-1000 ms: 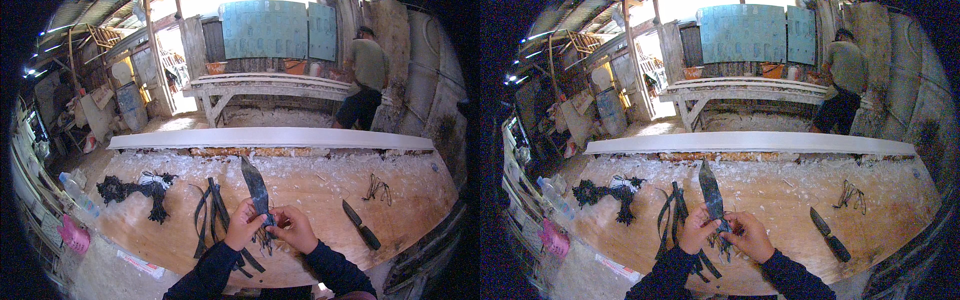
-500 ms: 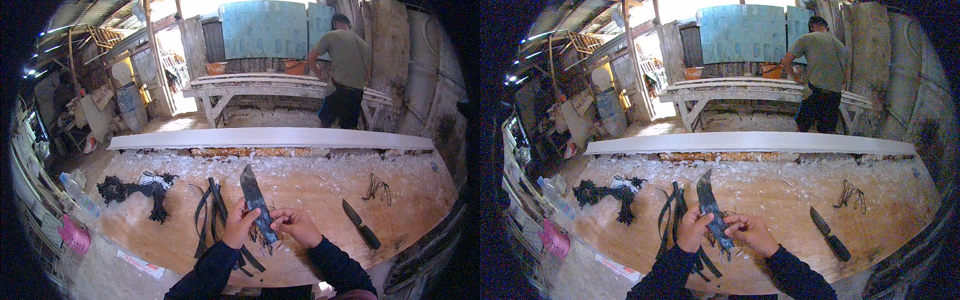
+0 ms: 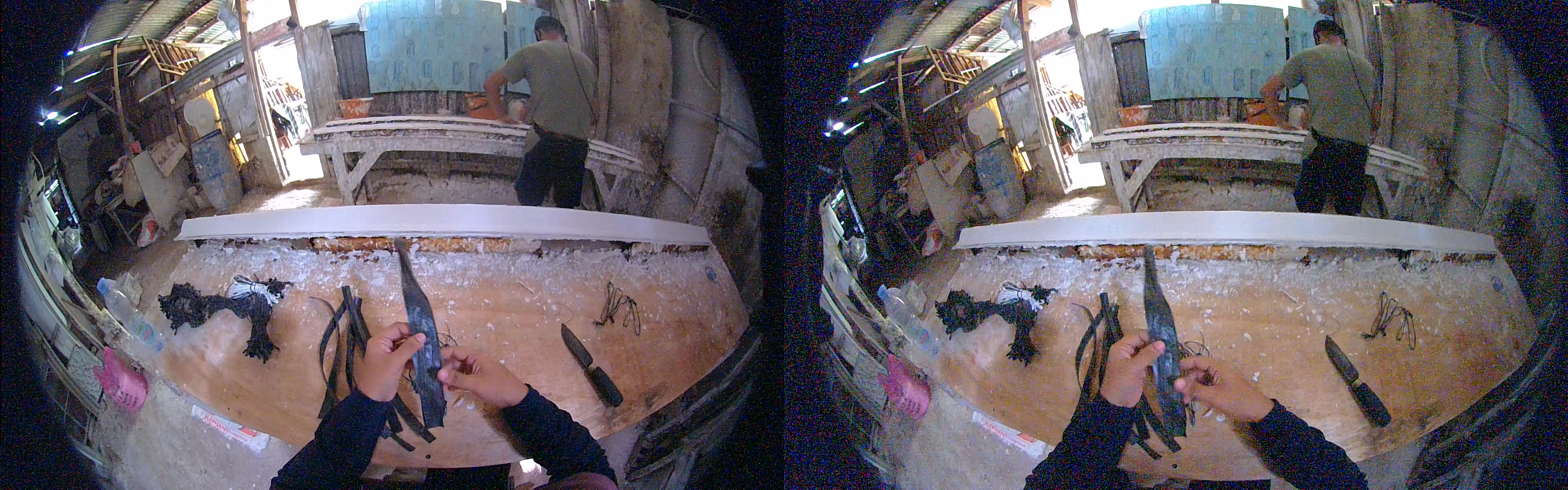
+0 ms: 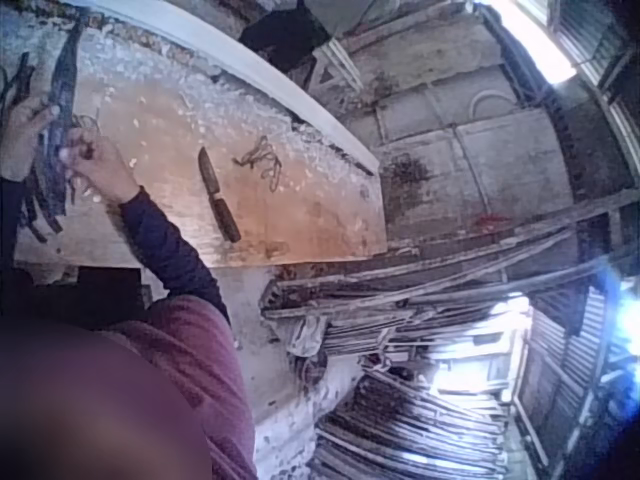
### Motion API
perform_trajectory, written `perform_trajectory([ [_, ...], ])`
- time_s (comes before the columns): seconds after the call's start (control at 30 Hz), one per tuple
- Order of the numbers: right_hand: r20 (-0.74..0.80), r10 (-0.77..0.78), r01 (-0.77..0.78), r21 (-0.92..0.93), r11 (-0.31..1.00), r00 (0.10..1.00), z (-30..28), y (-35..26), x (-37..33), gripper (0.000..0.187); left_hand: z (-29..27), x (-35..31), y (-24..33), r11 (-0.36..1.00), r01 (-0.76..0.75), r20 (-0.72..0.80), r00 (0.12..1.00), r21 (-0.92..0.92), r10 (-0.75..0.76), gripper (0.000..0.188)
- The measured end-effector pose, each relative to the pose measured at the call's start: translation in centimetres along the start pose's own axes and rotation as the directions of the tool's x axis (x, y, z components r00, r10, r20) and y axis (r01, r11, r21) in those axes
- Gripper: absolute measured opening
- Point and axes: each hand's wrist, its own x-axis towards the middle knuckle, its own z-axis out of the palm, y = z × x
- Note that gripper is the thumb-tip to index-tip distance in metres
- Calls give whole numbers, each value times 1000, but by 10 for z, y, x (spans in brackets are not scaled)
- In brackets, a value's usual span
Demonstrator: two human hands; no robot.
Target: The person separates thin black strips from a larger piece by hand, pulling them apart and placing them on the table. A coworker in the background works on a long white board, but the camera wearer focuses on the black strips.
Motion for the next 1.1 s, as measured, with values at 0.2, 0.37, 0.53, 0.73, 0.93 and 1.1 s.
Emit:
perform_trajectory([
  [0.2,-260,25,6,120,993,965,-6,-7,0,16,3,-3,-12,992,24,210,976,124,-50,9],
  [0.37,-303,-61,87,75,993,951,-9,-5,-2,9,2,-1,-13,988,35,254,964,151,-73,9],
  [0.53,-315,-157,143,-67,987,936,-6,-3,-3,5,6,-5,-12,990,49,287,954,130,-84,14],
  [0.73,-356,-238,180,-188,965,903,-5,1,-1,6,4,-4,-12,975,-11,303,951,221,-58,18],
  [0.93,-343,-231,169,-201,965,910,-3,4,-2,7,6,-4,-15,939,-139,289,956,316,45,17],
  [1.1,-361,-249,166,-247,955,899,-1,5,-2,6,11,-8,-15,859,-311,301,933,406,196,15],
])
